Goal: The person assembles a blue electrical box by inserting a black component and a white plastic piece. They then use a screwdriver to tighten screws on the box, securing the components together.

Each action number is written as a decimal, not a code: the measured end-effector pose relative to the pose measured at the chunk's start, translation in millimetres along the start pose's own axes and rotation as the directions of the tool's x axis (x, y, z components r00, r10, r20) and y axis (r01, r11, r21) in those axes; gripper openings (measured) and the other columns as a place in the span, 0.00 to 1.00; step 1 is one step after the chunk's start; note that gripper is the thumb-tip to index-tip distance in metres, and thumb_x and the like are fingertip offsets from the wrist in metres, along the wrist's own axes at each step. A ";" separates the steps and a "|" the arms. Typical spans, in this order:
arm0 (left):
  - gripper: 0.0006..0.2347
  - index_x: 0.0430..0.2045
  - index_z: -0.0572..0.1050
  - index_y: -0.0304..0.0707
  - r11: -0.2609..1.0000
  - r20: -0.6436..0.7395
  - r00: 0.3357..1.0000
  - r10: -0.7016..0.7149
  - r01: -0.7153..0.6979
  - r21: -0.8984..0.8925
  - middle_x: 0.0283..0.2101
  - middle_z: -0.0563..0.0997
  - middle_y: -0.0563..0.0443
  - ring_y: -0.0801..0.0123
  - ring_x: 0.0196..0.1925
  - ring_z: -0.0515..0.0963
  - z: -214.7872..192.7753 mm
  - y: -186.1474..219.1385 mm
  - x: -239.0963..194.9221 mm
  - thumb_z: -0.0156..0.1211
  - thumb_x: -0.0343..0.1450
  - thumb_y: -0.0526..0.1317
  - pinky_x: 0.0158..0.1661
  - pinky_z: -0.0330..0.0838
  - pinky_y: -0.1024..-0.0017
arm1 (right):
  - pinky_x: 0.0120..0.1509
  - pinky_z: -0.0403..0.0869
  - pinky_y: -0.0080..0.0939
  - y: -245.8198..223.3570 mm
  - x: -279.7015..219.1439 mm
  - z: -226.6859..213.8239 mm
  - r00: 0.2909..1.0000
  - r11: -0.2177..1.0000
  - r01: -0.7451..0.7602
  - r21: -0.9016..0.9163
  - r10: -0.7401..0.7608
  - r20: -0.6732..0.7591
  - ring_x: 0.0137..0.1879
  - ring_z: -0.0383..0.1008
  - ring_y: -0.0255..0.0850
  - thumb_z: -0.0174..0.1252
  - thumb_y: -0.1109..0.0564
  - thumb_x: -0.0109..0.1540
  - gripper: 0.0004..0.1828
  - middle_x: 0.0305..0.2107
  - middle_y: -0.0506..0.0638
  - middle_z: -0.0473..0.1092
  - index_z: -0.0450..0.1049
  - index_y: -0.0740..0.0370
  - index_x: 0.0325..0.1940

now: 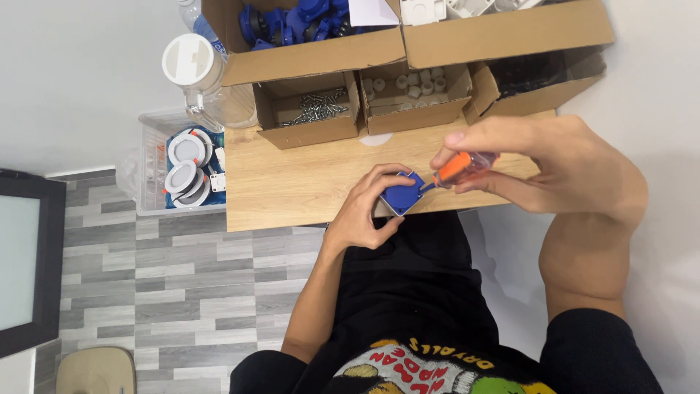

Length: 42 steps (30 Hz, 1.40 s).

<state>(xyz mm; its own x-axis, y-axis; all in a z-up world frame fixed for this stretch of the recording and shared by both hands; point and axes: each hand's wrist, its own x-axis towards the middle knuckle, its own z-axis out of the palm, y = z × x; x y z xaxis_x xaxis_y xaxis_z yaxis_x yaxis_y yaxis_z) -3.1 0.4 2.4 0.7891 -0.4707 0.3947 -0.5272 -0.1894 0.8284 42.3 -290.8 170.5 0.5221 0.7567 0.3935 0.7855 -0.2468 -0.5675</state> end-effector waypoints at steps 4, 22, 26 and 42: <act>0.26 0.64 0.72 0.47 0.999 -0.010 1.000 0.010 -0.011 -0.031 0.67 0.73 0.43 0.50 0.71 0.76 -0.4 2.3 1.4 0.70 0.69 0.33 0.72 0.70 0.54 | 0.65 0.83 0.37 -8.4 11.1 4.5 0.991 1.000 0.012 -0.008 -0.013 -0.130 0.52 0.86 0.40 0.77 0.62 0.63 0.33 0.48 0.54 0.82 0.71 0.63 0.69; 0.24 0.63 0.73 0.45 0.994 -0.135 0.991 0.015 0.000 0.113 0.66 0.74 0.43 0.51 0.69 0.79 12.3 0.3 0.3 0.76 0.73 0.42 0.66 0.78 0.57 | 0.55 0.90 0.42 8.6 3.1 3.7 0.942 0.975 0.000 0.223 0.075 -0.328 0.50 0.89 0.49 0.82 0.67 0.55 0.42 0.49 0.65 0.77 0.65 0.66 0.67; 0.29 0.69 0.67 0.45 0.986 -0.131 0.991 0.018 0.004 0.165 0.75 0.65 0.36 0.41 0.79 0.69 11.5 8.7 -11.3 0.75 0.74 0.46 0.76 0.71 0.48 | 0.52 0.88 0.49 19.2 -10.1 6.4 0.877 0.984 0.113 0.139 -0.033 -0.479 0.57 0.80 0.57 0.72 0.71 0.65 0.43 0.65 0.63 0.58 0.53 0.67 0.76; 0.12 0.30 0.80 0.52 0.946 0.798 0.510 -0.320 0.118 0.303 0.33 0.84 0.52 0.48 0.35 0.84 -5.7 -17.5 -244.5 0.66 0.57 0.48 0.28 0.72 0.52 | 0.61 0.76 0.68 91.9 9.3 58.3 0.708 0.974 0.033 0.225 0.136 -0.692 0.44 0.74 0.76 0.48 0.62 0.80 0.27 0.56 0.90 0.65 0.50 0.65 0.81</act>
<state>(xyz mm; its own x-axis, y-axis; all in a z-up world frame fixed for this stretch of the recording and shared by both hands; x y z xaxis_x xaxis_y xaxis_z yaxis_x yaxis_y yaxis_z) -185.0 123.7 -106.4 0.3196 -0.8677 -0.3807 -0.5012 -0.4958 0.7092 99.9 -271.2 79.8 0.7069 0.0833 0.7024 0.7073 -0.0792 -0.7025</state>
